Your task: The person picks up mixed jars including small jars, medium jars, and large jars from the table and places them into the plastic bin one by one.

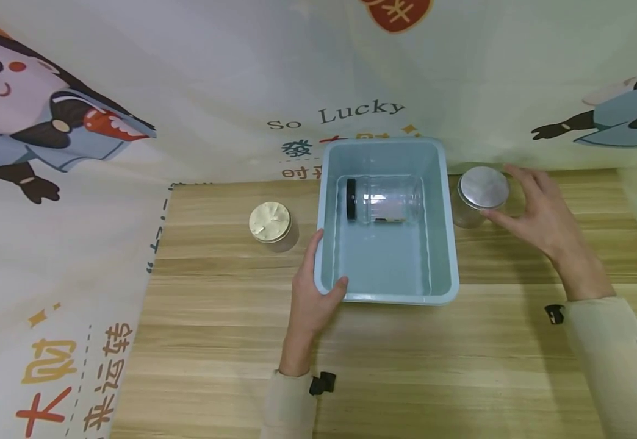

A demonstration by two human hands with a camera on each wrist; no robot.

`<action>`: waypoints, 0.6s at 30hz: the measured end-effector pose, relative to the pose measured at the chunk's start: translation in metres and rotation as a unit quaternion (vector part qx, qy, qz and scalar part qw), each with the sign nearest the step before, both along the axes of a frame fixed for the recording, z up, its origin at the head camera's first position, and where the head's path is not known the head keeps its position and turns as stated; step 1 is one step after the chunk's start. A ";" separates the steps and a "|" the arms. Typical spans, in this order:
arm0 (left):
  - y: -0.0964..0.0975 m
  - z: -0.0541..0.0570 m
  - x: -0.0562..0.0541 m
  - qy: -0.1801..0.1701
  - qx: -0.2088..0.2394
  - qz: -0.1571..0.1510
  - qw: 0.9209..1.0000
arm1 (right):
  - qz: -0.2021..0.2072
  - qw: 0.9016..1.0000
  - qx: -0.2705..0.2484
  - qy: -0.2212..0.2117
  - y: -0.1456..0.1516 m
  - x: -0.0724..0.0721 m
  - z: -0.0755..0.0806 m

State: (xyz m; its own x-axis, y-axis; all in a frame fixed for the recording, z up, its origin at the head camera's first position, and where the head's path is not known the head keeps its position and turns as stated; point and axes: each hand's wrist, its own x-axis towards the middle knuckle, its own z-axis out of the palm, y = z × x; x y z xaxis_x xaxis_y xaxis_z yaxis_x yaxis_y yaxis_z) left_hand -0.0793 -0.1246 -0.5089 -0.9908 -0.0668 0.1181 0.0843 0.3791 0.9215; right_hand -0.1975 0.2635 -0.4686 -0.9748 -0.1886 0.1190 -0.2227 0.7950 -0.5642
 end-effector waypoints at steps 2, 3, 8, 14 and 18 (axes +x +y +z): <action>0.000 0.000 0.000 0.002 -0.001 0.000 1.000 | 0.001 1.000 -0.003 0.006 -0.001 -0.001 -0.002; -0.001 0.000 0.001 0.005 -0.001 0.000 1.000 | 0.001 1.000 -0.005 0.009 -0.001 -0.002 -0.003; -0.001 -0.002 0.001 0.013 -0.004 -0.005 1.000 | -0.010 1.000 -0.020 0.009 -0.003 -0.002 -0.008; -0.001 -0.002 0.001 0.011 -0.003 -0.004 1.000 | -0.016 0.999 -0.047 -0.006 -0.004 -0.002 -0.016; -0.001 -0.001 0.000 0.010 0.000 -0.004 1.000 | -0.017 0.999 -0.050 -0.006 -0.003 -0.004 -0.019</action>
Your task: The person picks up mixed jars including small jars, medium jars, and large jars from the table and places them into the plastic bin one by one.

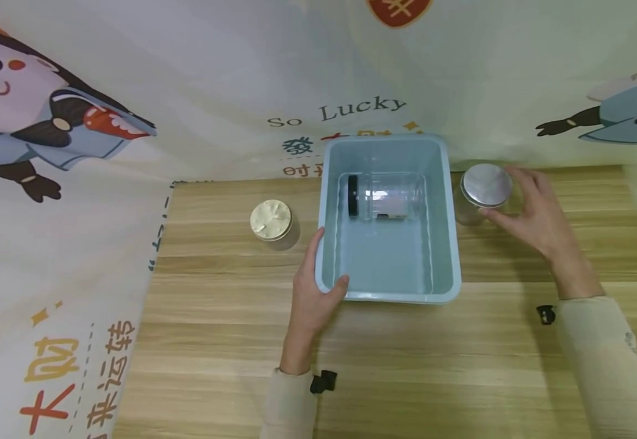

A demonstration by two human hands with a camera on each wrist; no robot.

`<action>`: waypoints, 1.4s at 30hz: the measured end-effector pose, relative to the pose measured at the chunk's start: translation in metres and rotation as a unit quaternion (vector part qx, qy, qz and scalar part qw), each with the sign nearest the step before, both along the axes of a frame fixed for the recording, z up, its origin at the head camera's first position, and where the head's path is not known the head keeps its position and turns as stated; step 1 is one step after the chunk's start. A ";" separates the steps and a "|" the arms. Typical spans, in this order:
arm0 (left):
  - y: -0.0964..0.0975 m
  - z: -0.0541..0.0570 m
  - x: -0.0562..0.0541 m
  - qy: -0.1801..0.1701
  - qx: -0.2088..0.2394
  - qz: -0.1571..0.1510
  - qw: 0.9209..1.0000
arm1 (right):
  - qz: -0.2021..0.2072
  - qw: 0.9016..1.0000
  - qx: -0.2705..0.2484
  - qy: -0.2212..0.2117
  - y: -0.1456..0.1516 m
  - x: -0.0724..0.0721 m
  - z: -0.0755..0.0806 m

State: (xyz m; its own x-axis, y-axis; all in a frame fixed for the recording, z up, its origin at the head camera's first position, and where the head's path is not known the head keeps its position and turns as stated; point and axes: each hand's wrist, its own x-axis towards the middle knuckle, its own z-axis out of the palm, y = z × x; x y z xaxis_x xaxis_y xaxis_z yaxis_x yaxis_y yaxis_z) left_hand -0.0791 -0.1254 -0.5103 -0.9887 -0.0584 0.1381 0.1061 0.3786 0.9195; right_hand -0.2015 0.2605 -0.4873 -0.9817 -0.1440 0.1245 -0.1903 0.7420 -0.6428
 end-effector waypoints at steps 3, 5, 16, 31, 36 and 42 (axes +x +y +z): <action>0.001 0.001 -0.001 0.000 0.004 -0.001 1.000 | -0.001 1.000 -0.002 0.004 0.001 -0.003 0.000; 0.001 0.001 -0.001 0.000 0.007 0.000 1.000 | -0.001 1.000 -0.004 0.000 0.001 -0.005 0.000; 0.002 0.001 -0.002 0.008 0.000 -0.002 1.000 | 0.015 0.997 -0.070 -0.017 -0.002 -0.012 -0.006; 0.002 0.000 0.000 0.012 -0.003 -0.006 1.000 | -0.002 0.994 -0.103 -0.036 -0.007 -0.013 -0.010; 0.000 0.001 0.001 0.009 -0.008 -0.001 1.000 | -0.016 0.989 -0.131 -0.068 -0.011 -0.013 -0.014; 0.000 0.001 0.001 0.004 0.002 -0.004 1.000 | -0.038 0.980 -0.163 -0.106 -0.013 -0.014 -0.018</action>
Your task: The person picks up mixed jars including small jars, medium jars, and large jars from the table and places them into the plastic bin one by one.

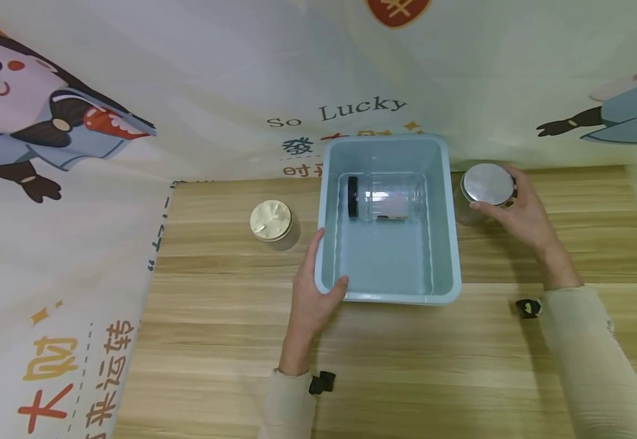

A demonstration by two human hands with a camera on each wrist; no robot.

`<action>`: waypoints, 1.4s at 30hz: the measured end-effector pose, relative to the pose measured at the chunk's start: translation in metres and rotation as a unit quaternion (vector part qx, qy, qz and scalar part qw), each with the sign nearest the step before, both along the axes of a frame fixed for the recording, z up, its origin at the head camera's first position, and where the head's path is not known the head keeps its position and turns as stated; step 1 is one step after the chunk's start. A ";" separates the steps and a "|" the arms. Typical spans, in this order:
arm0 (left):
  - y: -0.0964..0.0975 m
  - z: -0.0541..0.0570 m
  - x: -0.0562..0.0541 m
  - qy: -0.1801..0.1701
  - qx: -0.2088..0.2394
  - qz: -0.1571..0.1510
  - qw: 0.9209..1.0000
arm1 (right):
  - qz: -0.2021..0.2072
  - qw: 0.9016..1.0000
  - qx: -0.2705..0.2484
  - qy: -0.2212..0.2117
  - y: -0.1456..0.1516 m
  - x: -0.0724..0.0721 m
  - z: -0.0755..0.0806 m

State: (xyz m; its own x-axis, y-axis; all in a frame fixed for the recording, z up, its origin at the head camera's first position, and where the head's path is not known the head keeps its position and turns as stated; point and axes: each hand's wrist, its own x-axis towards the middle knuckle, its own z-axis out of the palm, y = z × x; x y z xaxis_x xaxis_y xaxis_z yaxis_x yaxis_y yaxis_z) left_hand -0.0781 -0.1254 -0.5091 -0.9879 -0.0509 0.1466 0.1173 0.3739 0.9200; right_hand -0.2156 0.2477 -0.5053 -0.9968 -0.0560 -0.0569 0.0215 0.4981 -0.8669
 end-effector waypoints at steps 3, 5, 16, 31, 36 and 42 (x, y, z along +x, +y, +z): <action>0.001 0.000 0.000 0.002 0.004 0.000 1.000 | -0.006 1.000 -0.010 -0.001 0.000 0.001 -0.001; 0.001 0.001 0.000 0.003 0.005 0.001 1.000 | -0.009 1.000 -0.013 0.000 0.000 0.001 -0.002; 0.002 0.002 0.000 -0.005 0.000 0.004 1.000 | -0.010 1.000 -0.020 0.014 0.002 -0.001 -0.012; 0.003 0.003 0.001 -0.021 -0.009 0.025 0.999 | -0.013 0.998 -0.051 0.029 -0.004 0.002 -0.016; 0.002 0.004 0.004 -0.024 -0.009 0.031 0.999 | -0.013 0.998 -0.055 0.027 -0.006 0.001 -0.019; 0.004 0.002 0.004 -0.015 -0.007 0.027 1.000 | -0.020 0.998 -0.050 0.020 -0.003 0.000 -0.021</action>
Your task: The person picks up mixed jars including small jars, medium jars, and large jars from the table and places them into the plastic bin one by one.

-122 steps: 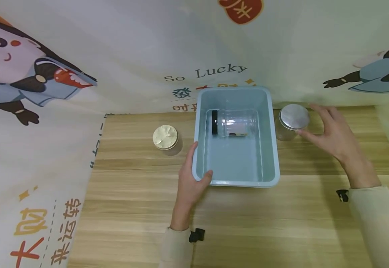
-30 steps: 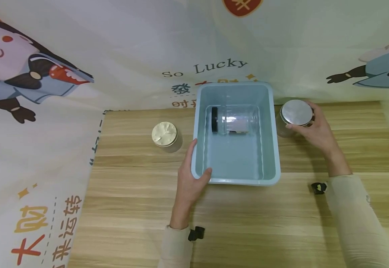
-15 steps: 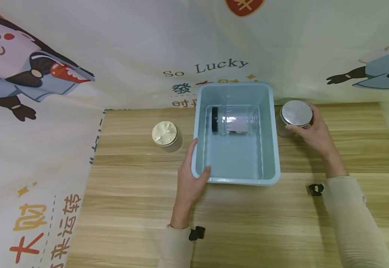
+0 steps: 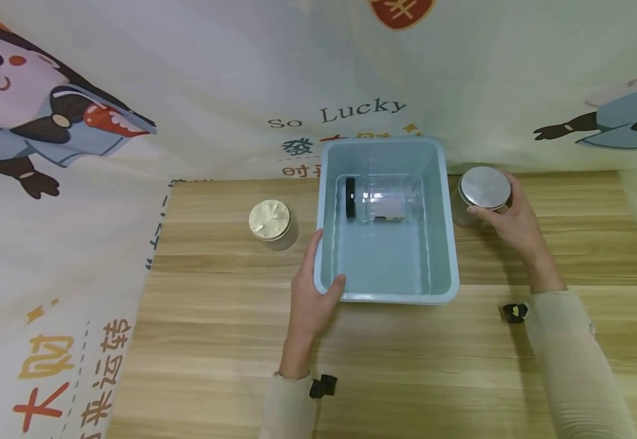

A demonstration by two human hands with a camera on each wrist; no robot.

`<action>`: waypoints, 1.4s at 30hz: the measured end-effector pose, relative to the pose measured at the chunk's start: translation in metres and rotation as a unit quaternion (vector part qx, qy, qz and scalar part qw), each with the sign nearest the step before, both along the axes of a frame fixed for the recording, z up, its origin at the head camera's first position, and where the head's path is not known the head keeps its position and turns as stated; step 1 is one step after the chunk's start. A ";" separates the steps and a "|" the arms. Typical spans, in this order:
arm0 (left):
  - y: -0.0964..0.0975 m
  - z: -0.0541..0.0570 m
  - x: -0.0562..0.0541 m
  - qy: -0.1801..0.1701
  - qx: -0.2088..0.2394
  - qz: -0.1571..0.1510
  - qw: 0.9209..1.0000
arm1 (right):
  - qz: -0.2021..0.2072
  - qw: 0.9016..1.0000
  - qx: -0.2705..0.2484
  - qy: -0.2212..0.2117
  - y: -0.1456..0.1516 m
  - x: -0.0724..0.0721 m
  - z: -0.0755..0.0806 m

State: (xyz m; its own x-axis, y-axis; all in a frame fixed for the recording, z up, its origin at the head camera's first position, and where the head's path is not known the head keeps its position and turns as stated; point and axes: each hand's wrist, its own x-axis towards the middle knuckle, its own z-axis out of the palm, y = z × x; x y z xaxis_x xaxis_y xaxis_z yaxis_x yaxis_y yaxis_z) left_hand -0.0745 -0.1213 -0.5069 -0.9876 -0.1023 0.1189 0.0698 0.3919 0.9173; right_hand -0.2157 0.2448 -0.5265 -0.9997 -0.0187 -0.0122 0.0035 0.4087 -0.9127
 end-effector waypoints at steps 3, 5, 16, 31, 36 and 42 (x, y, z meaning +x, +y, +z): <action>0.000 0.000 -0.001 0.001 0.003 -0.002 1.000 | -0.003 1.000 0.002 -0.005 0.000 0.000 0.000; 0.000 0.000 -0.001 0.000 0.005 -0.001 1.000 | -0.003 1.000 0.001 -0.006 0.000 0.000 0.001; 0.001 -0.002 -0.001 -0.003 0.003 0.003 1.000 | -0.033 0.999 -0.014 0.011 -0.004 0.006 0.003; 0.000 -0.003 -0.001 -0.006 0.005 0.002 1.000 | -0.049 0.998 -0.030 0.018 -0.001 0.011 0.002; 0.000 -0.002 -0.001 -0.011 0.009 0.002 1.000 | -0.051 0.998 -0.032 0.010 -0.001 0.015 0.005; 0.001 -0.001 -0.001 -0.011 0.012 0.002 1.000 | -0.056 0.997 -0.057 0.015 0.000 0.021 0.012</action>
